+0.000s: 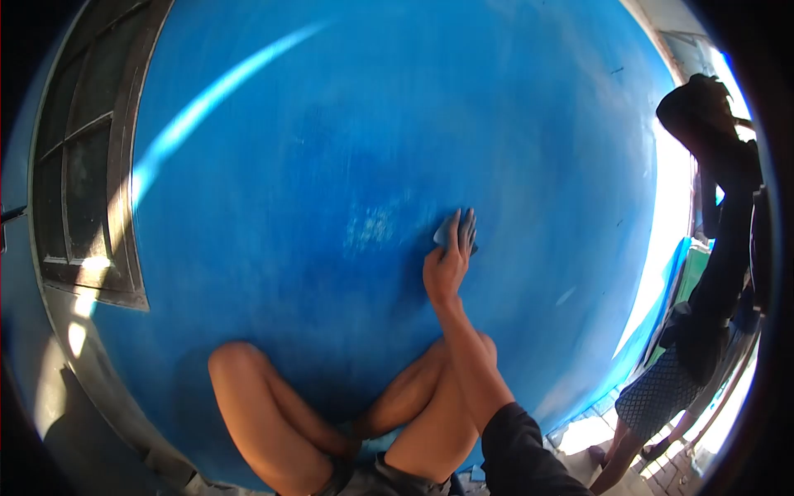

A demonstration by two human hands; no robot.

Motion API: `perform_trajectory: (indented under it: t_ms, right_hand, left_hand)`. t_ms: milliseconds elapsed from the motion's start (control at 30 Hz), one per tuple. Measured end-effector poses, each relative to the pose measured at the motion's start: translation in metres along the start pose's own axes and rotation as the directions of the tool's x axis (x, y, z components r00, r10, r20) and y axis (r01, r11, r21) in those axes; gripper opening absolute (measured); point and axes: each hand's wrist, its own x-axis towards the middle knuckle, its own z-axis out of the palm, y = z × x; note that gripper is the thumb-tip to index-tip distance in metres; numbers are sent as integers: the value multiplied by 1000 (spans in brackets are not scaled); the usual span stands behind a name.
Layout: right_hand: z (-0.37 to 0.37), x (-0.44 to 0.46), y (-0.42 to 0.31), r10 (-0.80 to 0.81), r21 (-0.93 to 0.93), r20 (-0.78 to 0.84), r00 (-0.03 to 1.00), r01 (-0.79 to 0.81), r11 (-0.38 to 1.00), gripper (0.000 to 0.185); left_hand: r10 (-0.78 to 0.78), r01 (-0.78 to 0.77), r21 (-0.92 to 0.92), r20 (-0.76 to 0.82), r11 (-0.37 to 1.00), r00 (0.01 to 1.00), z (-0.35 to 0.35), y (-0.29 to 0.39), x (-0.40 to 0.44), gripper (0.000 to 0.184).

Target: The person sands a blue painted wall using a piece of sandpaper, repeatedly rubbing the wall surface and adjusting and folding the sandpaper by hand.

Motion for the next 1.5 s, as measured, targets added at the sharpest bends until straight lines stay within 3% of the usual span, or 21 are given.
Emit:
perform_trajectory:
  t_ms: [33,100,133,200,233,267,400,467,533,633,767,833,867,933,1067,1133,1167,1233,1367,1433,1500]
  right_hand:
    - [3,-5,-4,25,2,18,1000,-25,1000,79]
    - [9,-16,-11,-89,-88,72,993,95,992,76]
    - [10,-20,-14,-65,-90,89,994,73,993,76]
    - [10,-25,-20,-188,-35,185,965,198,980,72]
    - [8,-25,-21,-169,-35,196,966,179,983,72]
    - [6,-22,-23,-198,-36,205,958,210,977,71]
    - [17,-18,-21,-194,-81,116,974,204,976,60]
    - [16,-24,-26,-185,-120,114,976,198,973,58]
    - [12,-37,-32,-417,35,340,843,432,901,55]
    - [14,-24,-33,-288,-65,220,932,308,949,54]
    - [14,-34,-40,-292,-126,269,918,335,934,55]
    - [12,-46,-37,-541,123,427,725,546,829,56]
    - [11,-43,-37,-530,103,439,725,546,832,56]
    - [15,-38,-40,-342,-33,298,891,368,929,58]
    - [13,-41,-43,-361,-55,309,880,396,917,57]
    - [11,-34,-36,-492,36,415,765,527,849,55]
    - [12,-22,-28,-498,37,408,765,531,847,55]
    - [15,1,-9,-152,-194,158,976,181,964,54]
    - [6,5,4,-219,-188,135,966,242,952,54]
    - [1,20,8,-343,-98,263,902,379,920,54]
    - [11,31,11,-302,-166,175,937,331,929,55]
  left_hand:
    - [3,-3,4,3,1000,1000,-1,0,0,44]
    - [17,-18,19,14,1000,1000,-3,-3,1,44]
    - [27,-28,38,23,999,999,-3,-9,1,44]
    - [62,-67,114,43,991,997,5,-37,-5,44]
    - [33,-30,132,-23,991,999,13,-41,-13,42]
    - [16,-18,-32,-53,999,998,-6,24,9,29]
    - [-29,29,-19,-7,999,1000,-7,19,4,30]
    - [-65,66,93,-15,993,998,-4,20,5,30]
    - [-71,72,73,-11,995,997,-3,23,8,32]
    - [-95,93,100,9,991,995,-12,28,6,32]
    - [-110,110,92,-5,990,994,-9,30,9,31]
    - [-74,74,70,-7,995,997,-5,25,9,32]
    - [-46,48,60,-27,997,999,-5,23,9,33]
    - [-71,72,66,-18,995,997,-7,18,8,34]
    - [-134,138,102,-49,985,990,-9,34,10,30]
    - [-97,102,89,-61,991,993,-4,24,6,30]
    - [-64,70,81,-80,994,995,-4,19,6,30]
    - [-73,81,90,-84,993,994,-8,23,5,28]
    - [-91,97,85,-72,992,993,-7,23,7,23]
    - [-103,108,79,-66,991,992,-7,22,7,21]
    - [-68,75,73,-90,995,994,-5,21,6,22]
